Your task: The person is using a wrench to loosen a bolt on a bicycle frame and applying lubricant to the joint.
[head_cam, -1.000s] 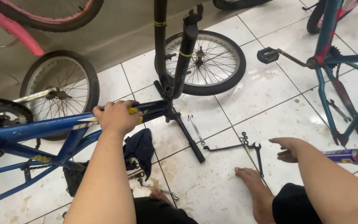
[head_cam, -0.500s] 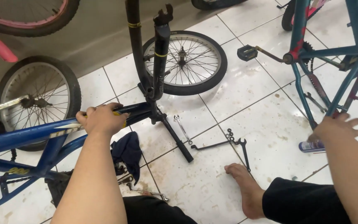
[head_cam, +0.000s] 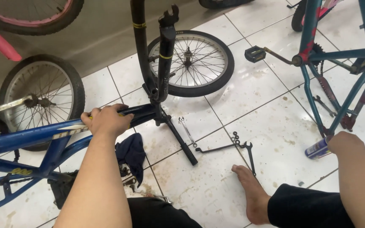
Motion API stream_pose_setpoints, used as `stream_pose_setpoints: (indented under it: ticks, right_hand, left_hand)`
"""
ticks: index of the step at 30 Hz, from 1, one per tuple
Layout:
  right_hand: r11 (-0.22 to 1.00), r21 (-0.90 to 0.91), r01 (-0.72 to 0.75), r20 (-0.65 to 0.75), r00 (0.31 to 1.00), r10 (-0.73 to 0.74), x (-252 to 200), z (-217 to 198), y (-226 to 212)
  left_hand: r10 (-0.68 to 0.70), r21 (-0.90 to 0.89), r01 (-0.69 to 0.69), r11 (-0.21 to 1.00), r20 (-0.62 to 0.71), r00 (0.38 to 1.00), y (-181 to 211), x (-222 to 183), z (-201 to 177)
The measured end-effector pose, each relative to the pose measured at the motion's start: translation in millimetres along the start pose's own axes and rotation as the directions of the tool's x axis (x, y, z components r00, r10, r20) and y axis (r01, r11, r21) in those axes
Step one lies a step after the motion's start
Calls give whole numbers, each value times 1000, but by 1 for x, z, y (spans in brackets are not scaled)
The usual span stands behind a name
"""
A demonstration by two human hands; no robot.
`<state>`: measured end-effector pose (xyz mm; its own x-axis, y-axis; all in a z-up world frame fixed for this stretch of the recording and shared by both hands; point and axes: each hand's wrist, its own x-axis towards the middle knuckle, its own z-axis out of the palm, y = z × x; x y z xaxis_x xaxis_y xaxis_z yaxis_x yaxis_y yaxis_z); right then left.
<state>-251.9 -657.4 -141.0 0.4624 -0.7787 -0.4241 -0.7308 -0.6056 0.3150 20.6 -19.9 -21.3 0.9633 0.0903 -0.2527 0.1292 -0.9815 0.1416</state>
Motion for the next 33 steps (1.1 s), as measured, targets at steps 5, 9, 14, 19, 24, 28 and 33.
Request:
stream_pose_setpoints:
  ticks: [5,9,14,19,24,28,33]
  right_hand:
    - [999,33,29,5,1000,-29,-43,-25,-84]
    - [988,13,151,9,988,-151,-48,-48,-142]
    - [847,45,530,-129,844,-521,-72,-102,-206]
    - [745,62,664,-122,746,-655,-159,-188,-234]
    - [668,81,740,-126,672,-729,-260,-233,-249]
    - [550,116,827,-81,560,-824,-286,-238,-276]
    - [408,132,904,-39,416,-909,-311,-243,-303]
  left_hand:
    - [33,83,-35,996,34,999,3,-8,-8]
    - [32,84,-35,996,41,999,1,-9,-8]
    - [26,9,-27,1000,71,997,-1,-5,-8]
    - [53,31,-56,998,104,993,8,-1,-11]
    - [150,118,-189,975,279,948,35,-19,-9]
    - [338,-125,-316,940,437,833,60,-56,-27]
    - [517,-407,-371,834,344,784,61,-79,-17]
